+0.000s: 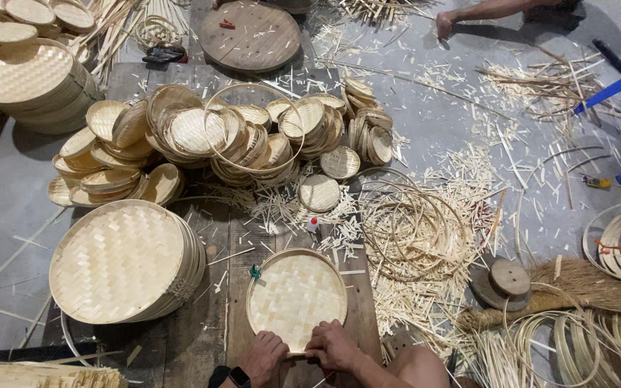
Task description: The person assembles a woven bamboo tray by securing a circular bamboo frame to a woven base by hand and using a tool.
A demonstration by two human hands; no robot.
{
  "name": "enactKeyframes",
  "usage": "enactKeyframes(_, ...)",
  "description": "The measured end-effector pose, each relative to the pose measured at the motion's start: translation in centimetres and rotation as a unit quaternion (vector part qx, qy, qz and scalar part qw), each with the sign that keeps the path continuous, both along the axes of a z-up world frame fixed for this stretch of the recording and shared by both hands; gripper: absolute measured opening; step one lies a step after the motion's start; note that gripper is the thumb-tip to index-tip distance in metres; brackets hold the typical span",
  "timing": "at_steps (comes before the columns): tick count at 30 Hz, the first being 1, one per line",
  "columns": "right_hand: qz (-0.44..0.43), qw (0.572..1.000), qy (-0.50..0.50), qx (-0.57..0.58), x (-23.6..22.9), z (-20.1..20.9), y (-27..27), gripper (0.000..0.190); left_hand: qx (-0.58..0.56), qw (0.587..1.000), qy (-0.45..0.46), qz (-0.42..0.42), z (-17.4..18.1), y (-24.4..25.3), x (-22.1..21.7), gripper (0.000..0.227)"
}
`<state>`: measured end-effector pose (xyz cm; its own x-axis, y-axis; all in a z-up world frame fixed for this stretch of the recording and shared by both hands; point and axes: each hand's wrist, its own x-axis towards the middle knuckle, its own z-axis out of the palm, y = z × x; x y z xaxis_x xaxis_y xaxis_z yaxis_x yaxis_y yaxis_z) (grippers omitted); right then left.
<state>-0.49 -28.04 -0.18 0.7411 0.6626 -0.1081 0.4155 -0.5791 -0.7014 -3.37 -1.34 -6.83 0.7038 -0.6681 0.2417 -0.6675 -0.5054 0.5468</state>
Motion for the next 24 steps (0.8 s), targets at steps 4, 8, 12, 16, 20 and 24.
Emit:
enactKeyframes(4,-0.039,0.999,0.022,0.007,0.5,-0.8,0.4,0.013,-0.038,0.998,0.036,0.038,0.7,-0.1,0.2,0.011)
enactKeyframes(8,-0.057,0.99,0.12,-0.05,1.6,-1.2,0.9,0.017,-0.003,0.997,0.066,0.05,2.2,-1.1,0.4,0.008)
enactKeyframes(12,-0.108,0.978,0.161,-0.073,2.6,-0.7,1.9,0.023,0.03,0.989,0.135,0.05,3.7,-0.8,1.5,0.011)
enactKeyframes(16,-0.185,0.956,0.212,-0.078,2.0,0.1,1.1,0.03,0.008,0.985,0.165,0.055,4.3,-0.8,2.2,0.011)
enactKeyframes(20,-0.068,0.998,-0.007,0.016,0.4,-0.2,1.0,0.026,0.023,0.978,0.203,0.043,5.1,-0.3,3.3,0.013)
enactKeyframes(24,-0.003,0.993,-0.118,0.025,-1.5,-0.8,1.3,0.016,-0.03,0.993,0.118,-0.006,6.1,0.5,2.3,0.014)
